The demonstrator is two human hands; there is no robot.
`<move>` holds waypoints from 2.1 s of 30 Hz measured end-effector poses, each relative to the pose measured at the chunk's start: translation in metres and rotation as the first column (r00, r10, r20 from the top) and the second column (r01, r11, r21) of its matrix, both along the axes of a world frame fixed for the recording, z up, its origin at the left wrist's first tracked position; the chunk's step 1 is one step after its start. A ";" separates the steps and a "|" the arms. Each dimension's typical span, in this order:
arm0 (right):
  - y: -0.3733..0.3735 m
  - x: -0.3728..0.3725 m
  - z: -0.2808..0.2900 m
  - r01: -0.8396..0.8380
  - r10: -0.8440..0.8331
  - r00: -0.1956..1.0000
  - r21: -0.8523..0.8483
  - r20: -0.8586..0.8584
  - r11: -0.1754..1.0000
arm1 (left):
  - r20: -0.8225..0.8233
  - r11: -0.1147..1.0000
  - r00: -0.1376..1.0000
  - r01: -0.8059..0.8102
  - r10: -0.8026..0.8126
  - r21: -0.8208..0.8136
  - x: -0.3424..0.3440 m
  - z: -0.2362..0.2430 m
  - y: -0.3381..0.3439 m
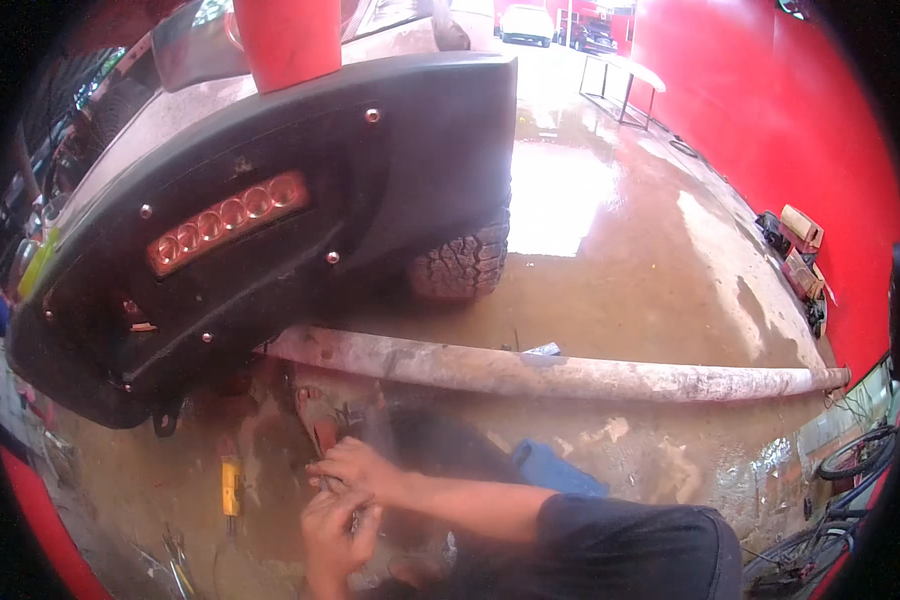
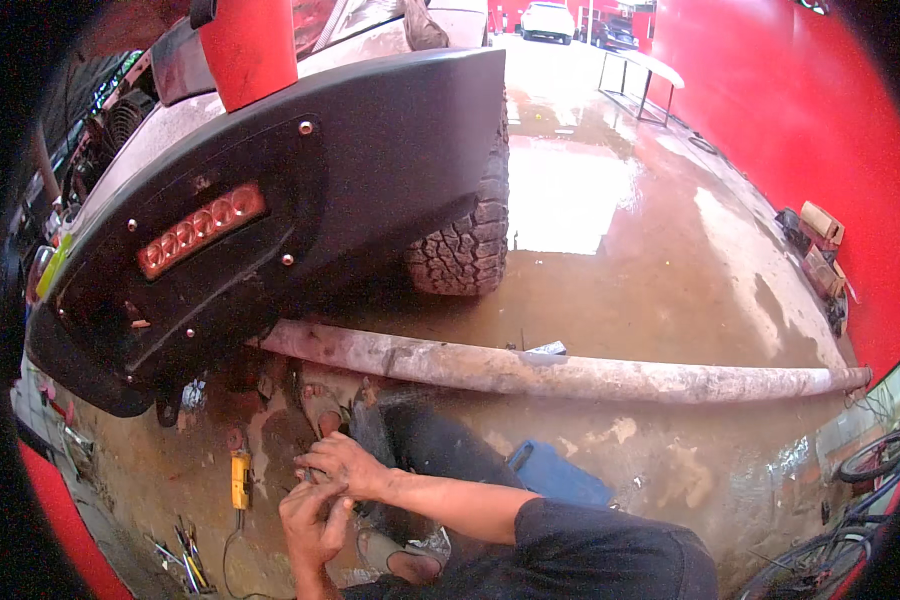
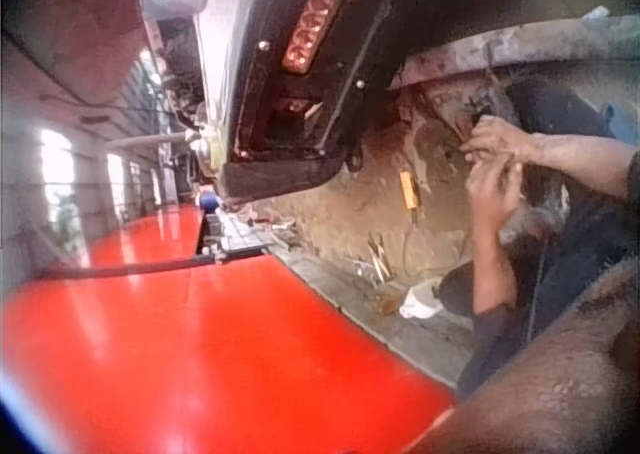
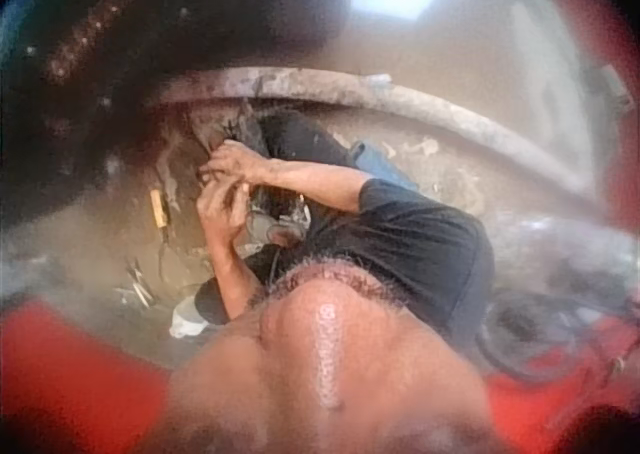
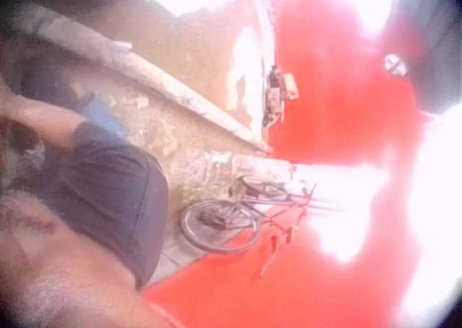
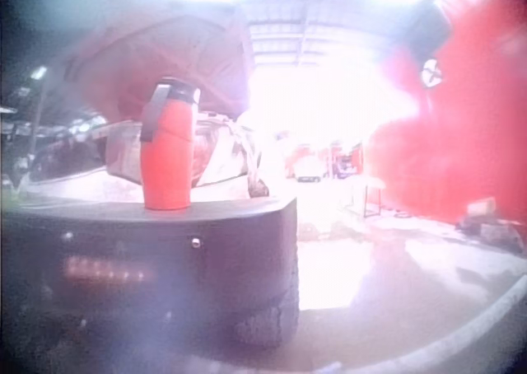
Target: The person uses a wrench to loosen and remove multiple bolts from a black vehicle component held in their lap. The person then handles the loose component and the wrench, placing the wrench down and manipulating the component by hand.
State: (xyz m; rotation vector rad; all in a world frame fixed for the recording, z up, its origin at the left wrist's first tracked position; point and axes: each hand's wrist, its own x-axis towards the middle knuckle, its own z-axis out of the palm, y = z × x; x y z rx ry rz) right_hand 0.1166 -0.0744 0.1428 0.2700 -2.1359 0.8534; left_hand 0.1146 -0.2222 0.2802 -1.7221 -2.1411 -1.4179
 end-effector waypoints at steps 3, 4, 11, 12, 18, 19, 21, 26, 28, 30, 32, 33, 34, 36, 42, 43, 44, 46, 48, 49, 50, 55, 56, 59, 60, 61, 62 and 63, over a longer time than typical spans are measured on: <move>0.005 -0.002 0.007 -0.106 0.105 0.994 -0.035 -0.040 0.994 | 0.005 1.000 1.000 -0.011 0.011 -0.006 -0.003 -0.004 -0.006; 0.007 -0.002 0.011 -0.134 0.132 0.989 -0.022 -0.064 0.991 | 0.027 0.999 0.999 -0.032 0.033 -0.040 -0.005 -0.006 -0.008; 0.005 0.006 0.033 -0.088 0.123 0.982 -0.226 0.144 0.970 | 0.439 0.951 0.893 -0.214 0.098 0.223 -0.010 -0.018 -0.023; 0.004 0.006 0.034 -0.090 0.128 0.980 -0.240 0.149 0.967 | 0.342 0.959 0.927 -0.223 0.153 0.175 -0.009 -0.019 -0.023; 0.005 0.009 0.034 -0.123 0.164 0.976 -0.262 0.145 0.957 | 0.093 0.981 0.977 -0.193 0.192 0.002 0.001 -0.023 -0.021; 0.006 0.010 0.034 -0.112 0.155 0.976 -0.263 0.151 0.958 | 0.188 0.977 0.962 -0.209 0.197 0.044 0.002 -0.023 -0.020; 0.006 0.012 0.035 -0.100 0.136 0.980 -0.238 0.142 0.966 | 0.381 0.968 0.907 -0.231 0.177 0.100 0.002 -0.023 -0.021; 0.004 0.014 0.037 -0.080 0.119 0.983 -0.252 0.140 0.964 | 0.310 0.939 0.888 -0.338 0.339 -0.059 0.009 -0.020 -0.024; 0.002 0.013 0.036 -0.063 0.102 0.985 -0.255 0.141 0.965 | 0.043 0.923 0.926 -0.370 0.376 -0.106 0.012 -0.016 -0.022; 0.000 0.011 0.034 -0.058 0.095 0.987 -0.264 0.130 0.963 | -0.229 0.878 0.878 -0.457 0.420 -0.143 0.013 -0.008 -0.021; -0.003 0.009 0.032 -0.047 0.081 0.990 -0.266 0.117 0.963 | -0.355 0.818 0.830 -0.525 0.430 -0.235 0.012 0.002 -0.020; -0.005 0.007 0.031 -0.041 0.072 0.991 -0.262 0.111 0.964 | -0.353 0.786 0.830 -0.538 0.432 -0.303 0.011 0.008 -0.021; -0.006 0.007 0.030 -0.035 0.064 0.992 -0.260 0.105 0.965 | -0.349 0.726 0.823 -0.563 0.448 -0.394 0.010 0.013 -0.020; -0.008 0.005 0.028 -0.024 0.044 0.996 -0.239 0.080 0.971 | -0.406 0.686 0.818 -0.567 0.406 -0.456 0.010 0.021 -0.019; -0.006 0.001 0.024 -0.014 0.015 1.000 -0.186 0.004 0.982 | -0.608 0.517 0.745 -0.648 0.275 -0.560 0.015 0.023 -0.008; -0.006 0.001 0.023 -0.024 0.021 1.000 -0.183 -0.013 0.983 | -0.659 0.505 0.716 -0.667 0.231 -0.548 0.014 0.022 -0.006; -0.005 0.000 0.023 -0.024 0.023 1.000 -0.187 -0.005 0.982 | -0.644 0.502 0.724 -0.664 0.247 -0.554 0.012 0.021 -0.004; -0.005 0.001 0.023 -0.016 0.020 1.000 -0.197 0.018 0.980 | -0.637 0.493 0.721 -0.673 0.272 -0.551 0.008 0.019 -0.003; -0.005 0.004 0.023 0.010 0.000 0.999 -0.196 0.054 0.981 | -0.594 0.526 0.739 -0.659 0.317 -0.538 0.005 0.019 -0.004; -0.004 0.007 0.023 0.026 -0.012 0.997 -0.195 0.075 0.981 | -0.564 0.551 0.756 -0.641 0.333 -0.534 0.004 0.019 -0.005; -0.004 0.010 0.024 0.029 -0.011 0.996 -0.199 0.092 0.980 | -0.540 0.536 0.768 -0.633 0.343 -0.559 0.003 0.019 -0.007; -0.005 0.026 0.025 0.023 0.000 0.985 -0.132 0.172 0.991 | -0.305 0.580 0.827 -0.552 0.471 -0.599 0.000 0.013 -0.022; -0.005 0.027 0.025 0.032 -0.011 0.988 -0.137 0.152 0.990 | -0.243 0.582 0.835 -0.525 0.494 -0.621 -0.003 0.009 -0.026; -0.009 0.033 0.027 0.035 -0.016 0.992 -0.159 0.123 0.987 | -0.047 0.662 0.861 -0.424 0.507 -0.618 -0.014 -0.006 -0.045; -0.008 0.037 0.027 0.029 -0.008 0.992 -0.159 0.128 0.987 | 0.054 0.713 0.862 -0.379 0.503 -0.591 -0.018 -0.014 -0.051; -0.007 0.043 0.027 0.024 0.001 0.988 -0.156 0.158 0.987 | 0.166 0.715 0.836 -0.324 0.524 -0.620 -0.023 -0.021 -0.057; -0.006 0.050 0.026 0.015 0.003 0.994 -0.169 0.108 0.986 | 0.071 0.713 0.890 -0.311 0.451 -0.628 -0.029 -0.029 -0.061; -0.004 0.057 0.025 0.007 0.007 0.996 -0.171 0.085 0.985 | -0.004 0.661 0.917 -0.291 0.399 -0.692 -0.036 -0.038 -0.061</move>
